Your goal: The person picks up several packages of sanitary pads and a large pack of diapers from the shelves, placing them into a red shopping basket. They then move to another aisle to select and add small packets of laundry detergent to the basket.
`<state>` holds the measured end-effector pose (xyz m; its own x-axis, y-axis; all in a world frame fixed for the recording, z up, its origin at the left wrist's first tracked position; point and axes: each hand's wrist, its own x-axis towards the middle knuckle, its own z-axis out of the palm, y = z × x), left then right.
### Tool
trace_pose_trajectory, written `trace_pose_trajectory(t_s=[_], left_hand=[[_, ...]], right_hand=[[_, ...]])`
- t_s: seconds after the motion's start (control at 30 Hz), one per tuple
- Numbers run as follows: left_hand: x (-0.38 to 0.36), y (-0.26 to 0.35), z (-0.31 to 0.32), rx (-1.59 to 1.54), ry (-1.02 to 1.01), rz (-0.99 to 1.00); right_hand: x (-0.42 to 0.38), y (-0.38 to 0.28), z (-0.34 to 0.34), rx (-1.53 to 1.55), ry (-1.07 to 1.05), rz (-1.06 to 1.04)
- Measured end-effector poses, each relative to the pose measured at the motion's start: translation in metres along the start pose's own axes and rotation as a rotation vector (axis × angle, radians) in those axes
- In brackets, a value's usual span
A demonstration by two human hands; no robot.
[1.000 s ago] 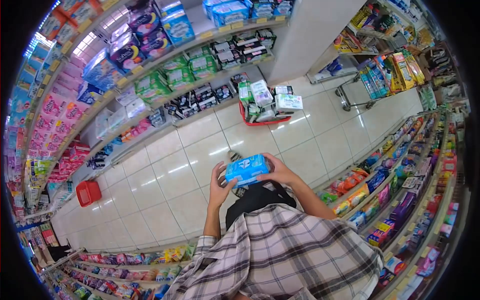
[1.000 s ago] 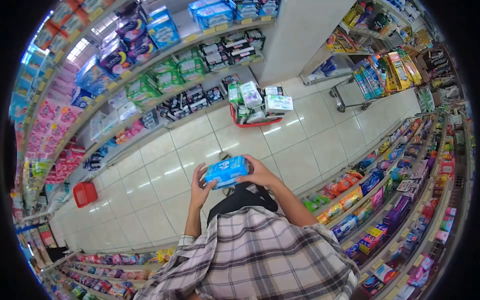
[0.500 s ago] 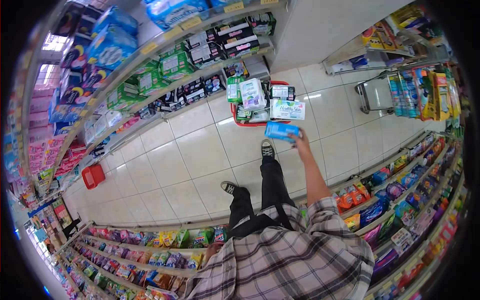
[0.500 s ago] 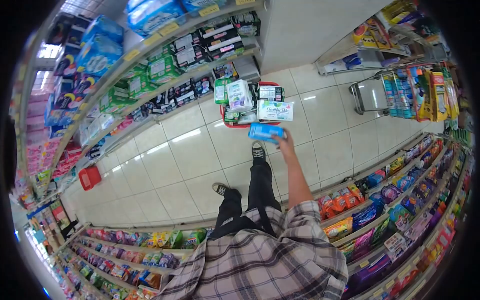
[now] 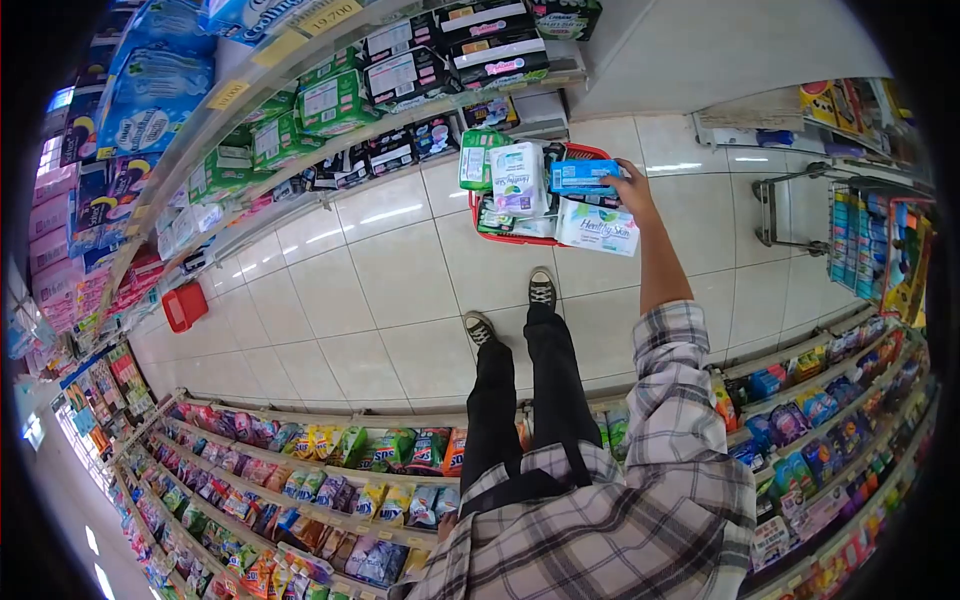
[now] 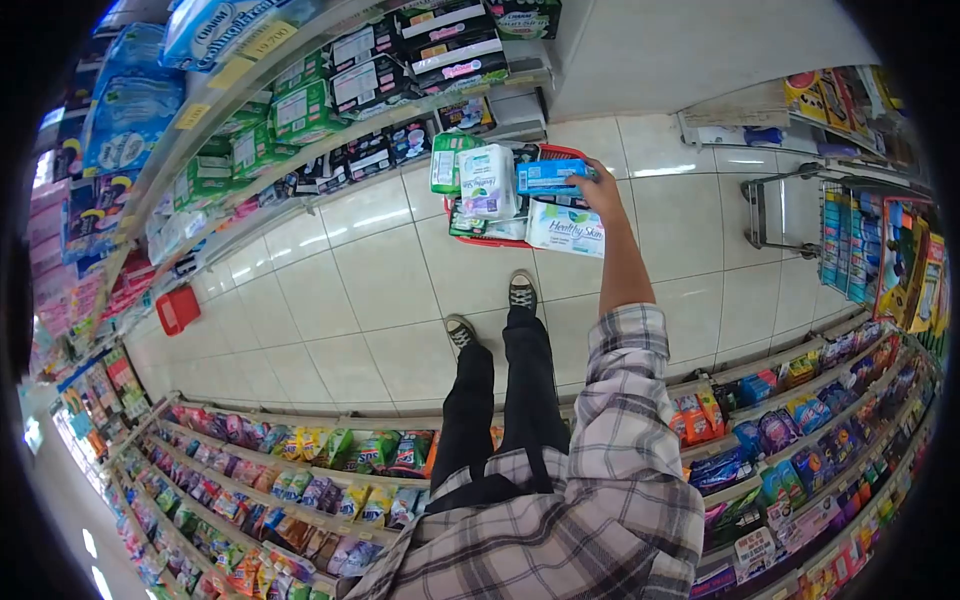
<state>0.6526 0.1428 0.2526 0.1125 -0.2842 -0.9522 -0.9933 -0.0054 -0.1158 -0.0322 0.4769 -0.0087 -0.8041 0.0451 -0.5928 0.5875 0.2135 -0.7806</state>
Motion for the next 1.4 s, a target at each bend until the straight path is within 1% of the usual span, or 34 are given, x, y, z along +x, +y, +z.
trace_pose_trajectory(t_s=[0.07, 0.17, 0.27, 0.3, 0.4, 0.43, 0.53, 0.63, 0.73, 0.8, 0.87, 0.93, 0.97, 1.0, 1.03, 1.07, 1.1, 1.13, 1.17, 1.2, 1.23, 1.27, 1.33, 1.37, 1.4], left_hand=[[-0.003, 0.001, 0.005, 0.004, -0.011, -0.013], [-0.012, -0.004, 0.012, 0.001, -0.022, -0.035], [-0.014, 0.000, 0.012, 0.018, -0.031, -0.040], [-0.014, 0.001, 0.012, 0.023, -0.034, -0.037], [-0.010, 0.004, 0.012, 0.032, -0.045, -0.025], [-0.009, 0.005, 0.012, 0.036, -0.045, -0.020], [-0.005, 0.008, 0.010, 0.044, -0.052, 0.004], [-0.005, 0.010, 0.010, 0.038, -0.055, 0.029], [0.000, 0.014, 0.010, 0.024, -0.058, 0.065], [0.004, 0.012, 0.009, -0.001, -0.054, 0.088], [0.012, 0.014, 0.005, -0.020, -0.054, 0.120], [0.016, 0.009, 0.000, -0.052, -0.050, 0.149], [0.018, 0.004, -0.002, -0.079, -0.040, 0.154], [0.020, -0.003, -0.003, -0.102, -0.034, 0.164], [0.023, -0.012, -0.006, -0.137, -0.025, 0.172], [0.027, -0.022, -0.008, -0.168, -0.015, 0.178], [0.032, -0.033, -0.012, -0.195, -0.006, 0.180], [0.036, -0.045, -0.015, -0.218, 0.004, 0.182], [0.043, -0.060, -0.019, -0.241, 0.006, 0.188], [0.050, -0.074, -0.022, -0.263, 0.012, 0.191], [0.058, -0.090, -0.024, -0.282, 0.016, 0.195], [0.070, -0.107, -0.025, -0.295, 0.015, 0.203], [0.099, -0.140, -0.034, -0.261, 0.011, 0.255], [0.116, -0.153, -0.040, -0.221, 0.008, 0.304], [0.141, -0.162, -0.051, -0.117, 0.020, 0.424]], right_hand=[[0.007, 0.008, 0.004, -0.033, -0.008, 0.069], [0.008, 0.019, 0.009, 0.025, 0.053, 0.101], [0.021, 0.047, 0.006, -0.304, 0.027, -0.187], [0.023, 0.047, 0.007, -0.389, 0.027, -0.134], [0.013, 0.048, 0.011, -0.628, 0.165, -0.065], [0.012, 0.043, 0.012, -0.618, 0.152, -0.024], [0.005, 0.037, 0.016, -0.589, 0.222, -0.055], [0.002, 0.041, 0.009, -0.419, 0.221, -0.043], [0.006, 0.063, -0.006, -0.396, 0.268, -0.123], [-0.015, 0.054, -0.012, -0.326, 0.321, -0.158], [-0.031, 0.060, -0.028, -0.371, 0.283, -0.114], [-0.049, 0.087, -0.036, -0.452, 0.341, -0.208], [-0.056, 0.107, -0.041, -0.470, 0.347, -0.156], [-0.094, 0.087, -0.033, -0.532, 0.383, -0.209], [-0.102, 0.109, -0.035, -0.591, 0.251, -0.015], [-0.129, 0.112, -0.027, -0.778, 0.275, -0.027], [-0.153, 0.119, -0.020, -0.802, 0.213, 0.026], [-0.168, 0.140, -0.015, -1.017, 0.097, -0.079], [-0.197, 0.134, -0.001, -0.937, 0.035, 0.013], [-0.197, 0.170, 0.005, -1.029, -0.073, -0.007], [-0.187, 0.199, 0.010, -1.273, -0.387, 0.014], [-0.233, 0.172, 0.037, -1.052, -0.142, -0.049], [-0.272, 0.145, 0.081, -0.872, -0.268, 0.161], [-0.297, 0.132, 0.107, -0.807, -0.218, 0.147], [-0.313, 0.117, 0.131, -0.742, -0.170, 0.128]])
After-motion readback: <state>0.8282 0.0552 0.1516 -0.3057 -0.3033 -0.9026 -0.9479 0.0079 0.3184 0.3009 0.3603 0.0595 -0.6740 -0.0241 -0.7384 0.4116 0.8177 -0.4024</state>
